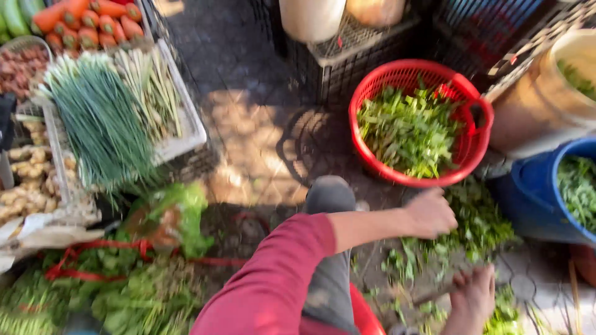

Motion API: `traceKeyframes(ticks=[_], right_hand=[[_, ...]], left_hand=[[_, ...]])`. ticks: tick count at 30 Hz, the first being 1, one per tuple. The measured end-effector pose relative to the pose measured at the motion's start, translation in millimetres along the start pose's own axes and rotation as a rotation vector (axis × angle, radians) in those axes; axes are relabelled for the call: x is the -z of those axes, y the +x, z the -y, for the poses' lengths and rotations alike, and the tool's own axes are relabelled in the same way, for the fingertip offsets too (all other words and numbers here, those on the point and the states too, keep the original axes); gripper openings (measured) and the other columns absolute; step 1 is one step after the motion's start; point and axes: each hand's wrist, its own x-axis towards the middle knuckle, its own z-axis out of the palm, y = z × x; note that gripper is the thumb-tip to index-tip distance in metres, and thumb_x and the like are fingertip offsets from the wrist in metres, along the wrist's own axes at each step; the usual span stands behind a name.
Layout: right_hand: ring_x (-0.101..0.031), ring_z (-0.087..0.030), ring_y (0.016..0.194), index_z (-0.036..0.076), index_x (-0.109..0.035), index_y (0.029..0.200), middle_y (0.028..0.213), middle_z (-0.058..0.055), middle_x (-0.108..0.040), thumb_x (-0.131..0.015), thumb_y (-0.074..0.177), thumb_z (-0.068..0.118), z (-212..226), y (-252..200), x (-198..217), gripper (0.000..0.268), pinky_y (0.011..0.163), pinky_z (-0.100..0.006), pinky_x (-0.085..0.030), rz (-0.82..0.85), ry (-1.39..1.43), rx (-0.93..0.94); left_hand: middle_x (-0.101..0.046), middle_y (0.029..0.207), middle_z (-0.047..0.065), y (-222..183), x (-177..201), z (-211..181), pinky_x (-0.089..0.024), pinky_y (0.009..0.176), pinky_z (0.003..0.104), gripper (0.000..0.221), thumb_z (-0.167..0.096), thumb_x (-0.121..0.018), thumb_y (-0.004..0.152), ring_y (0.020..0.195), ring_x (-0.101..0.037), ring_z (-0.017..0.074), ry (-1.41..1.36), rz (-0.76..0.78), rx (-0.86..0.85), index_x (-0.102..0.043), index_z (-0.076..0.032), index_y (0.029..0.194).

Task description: Trimming the stems of leafy green vegetables with a knife and sorting them into a basket.

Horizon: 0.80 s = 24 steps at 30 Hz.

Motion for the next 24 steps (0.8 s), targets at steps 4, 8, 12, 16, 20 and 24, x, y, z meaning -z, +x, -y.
traceKeyframes(ticks=[4,8,12,16,20,24], right_hand=[[-0.046,0.005,0.072,0.033,-0.042,0.111,0.091,0.021,-0.05,-0.064,0.114,0.084,-43.4,87.8,85.9,0.056,0.071,-0.007,-0.047,0.003,0.048,-0.439],[-0.057,-0.009,0.062,0.003,-0.046,0.142,0.083,0.0,-0.063,-0.064,0.115,0.051,-37.7,64.9,95.6,0.058,0.051,-0.02,-0.05,-0.151,0.753,-0.496],[-0.038,-0.035,0.164,0.011,-0.031,0.172,0.176,-0.015,-0.041,-0.024,0.114,0.059,-59.3,64.0,104.3,0.076,0.123,-0.065,-0.033,0.455,-0.222,-0.121],[-0.073,-0.024,0.111,0.035,-0.078,0.122,0.138,-0.009,-0.076,-0.055,0.11,0.07,-88.9,9.1,95.4,0.044,0.116,-0.053,-0.055,0.311,0.109,-0.406],[-0.067,-0.031,0.092,0.035,-0.039,0.163,0.13,-0.016,-0.069,-0.051,0.109,0.076,-172.0,65.1,123.7,0.069,0.086,-0.055,-0.056,0.199,0.031,-0.527],[-0.067,-0.024,0.054,0.016,-0.053,0.144,0.104,-0.017,-0.084,-0.08,0.106,0.044,-214.3,91.7,142.9,0.055,0.041,-0.042,-0.061,-0.077,-0.1,-0.325]], left_hand=[[-0.081,0.101,-0.004,-62.1,215.1,156.0,-0.06,0.063,0.029,0.052,-0.045,-0.096,0.067,0.088,-0.079,0.0136,-0.562,-0.088,1.109,-0.073,-0.028,0.11],[-0.075,0.089,0.013,-159.0,280.0,239.8,-0.046,0.078,0.063,0.023,-0.027,-0.049,0.103,0.079,-0.067,0.0396,-0.039,-0.797,0.766,-0.067,-0.02,0.092],[-0.075,0.097,0.013,-168.3,253.1,237.3,-0.048,0.084,0.058,0.013,-0.023,-0.056,0.105,0.087,-0.068,0.0369,-0.136,-0.752,0.655,-0.066,-0.017,0.101],[-0.074,0.106,0.014,-114.5,185.1,123.7,-0.051,0.089,0.053,0.007,-0.02,-0.063,0.107,0.095,-0.069,0.0342,-0.384,-0.604,0.487,-0.065,-0.014,0.109],[-0.074,0.114,0.014,-39.6,139.6,92.3,-0.053,0.094,0.049,0.012,-0.016,-0.07,0.109,0.104,-0.07,0.0316,-0.589,-0.495,0.345,-0.064,-0.011,0.118],[-0.074,0.122,0.015,-12.9,130.1,87.6,-0.056,0.1,0.044,0.022,-0.013,-0.076,0.111,0.112,-0.072,0.029,-0.69,-0.48,0.291,-0.063,-0.008,0.127]])
